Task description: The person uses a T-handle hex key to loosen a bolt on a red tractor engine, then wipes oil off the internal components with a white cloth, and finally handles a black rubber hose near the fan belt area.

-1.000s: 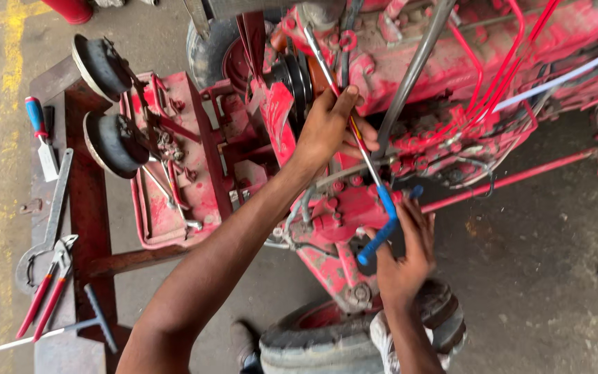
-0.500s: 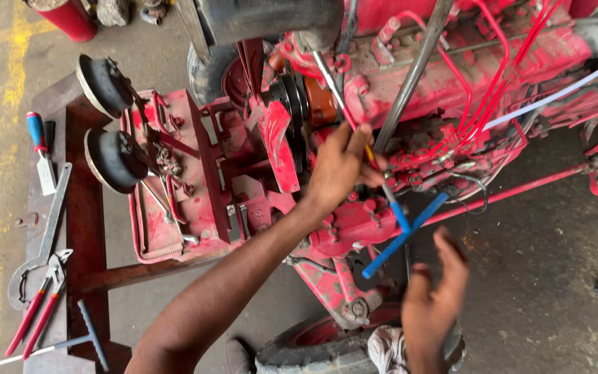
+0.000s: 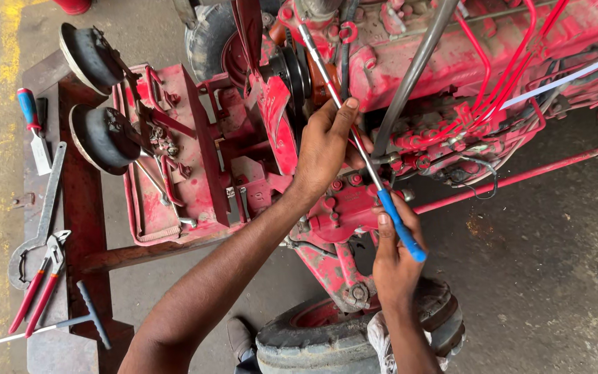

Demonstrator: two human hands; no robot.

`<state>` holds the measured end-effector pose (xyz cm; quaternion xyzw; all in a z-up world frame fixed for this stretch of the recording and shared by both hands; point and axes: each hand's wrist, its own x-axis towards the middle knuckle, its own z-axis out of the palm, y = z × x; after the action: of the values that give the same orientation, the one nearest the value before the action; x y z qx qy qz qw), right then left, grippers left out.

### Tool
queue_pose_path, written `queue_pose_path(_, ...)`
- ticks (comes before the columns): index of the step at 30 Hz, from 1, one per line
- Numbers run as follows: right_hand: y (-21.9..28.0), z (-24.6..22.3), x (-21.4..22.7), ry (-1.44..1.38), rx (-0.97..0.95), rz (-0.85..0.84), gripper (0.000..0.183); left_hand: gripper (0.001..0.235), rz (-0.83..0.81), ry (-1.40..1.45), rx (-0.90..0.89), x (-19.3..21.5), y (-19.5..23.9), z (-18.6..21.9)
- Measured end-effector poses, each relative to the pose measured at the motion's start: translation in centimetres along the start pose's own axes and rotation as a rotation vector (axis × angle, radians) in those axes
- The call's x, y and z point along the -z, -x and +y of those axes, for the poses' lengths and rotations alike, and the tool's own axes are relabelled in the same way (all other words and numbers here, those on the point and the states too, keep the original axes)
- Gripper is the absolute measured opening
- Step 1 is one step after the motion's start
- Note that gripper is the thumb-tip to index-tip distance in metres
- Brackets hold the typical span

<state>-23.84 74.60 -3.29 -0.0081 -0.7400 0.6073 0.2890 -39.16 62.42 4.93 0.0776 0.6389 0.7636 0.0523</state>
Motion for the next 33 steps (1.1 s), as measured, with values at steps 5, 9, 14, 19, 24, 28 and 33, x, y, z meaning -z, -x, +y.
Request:
queue_pose_path(5,1.0,-1.2,-0.6,-0.201,-0.160,-0.036,0.035,0.042,0.001,-0.115,-0.039,0.1,0.3,0.7)
queue_pose_path(9,1.1,-1.3,-1.0,-0.275,-0.266,-0.014,0.036,0.045,-0.010,-0.183,-0.108,1.2,-0.1,1.0)
queue_pose_path(14,1.2,-1.2,-0.2,-0.503,-0.361,0.044,0.035,0.036,0.364,-0.677,-0.861,5.3,-4.0,2.8)
queue_pose_path(19,1.6,-1.4,0.0,-0.536,-0.347,0.072,0.035,0.041,0.316,-0.825,-0.918,7.2,-8.9,3.2)
queue_pose_path(24,1.7,-1.3,0.5,-0.514,-0.324,0.062,0.035,0.041,0.374,-0.778,-0.859,7.4,-11.3,1.4)
queue_pose_path(28,1.8,-0.8,0.9,-0.545,-0.290,0.043,0.034,0.041,0.412,-0.774,-0.915,7.2,-11.4,0.9)
queue_pose_path(33,1.0,0.1,1.7,-0.500,-0.239,0.038,0.034,0.027,0.260,-0.538,-0.852,7.6,-9.6,0.6)
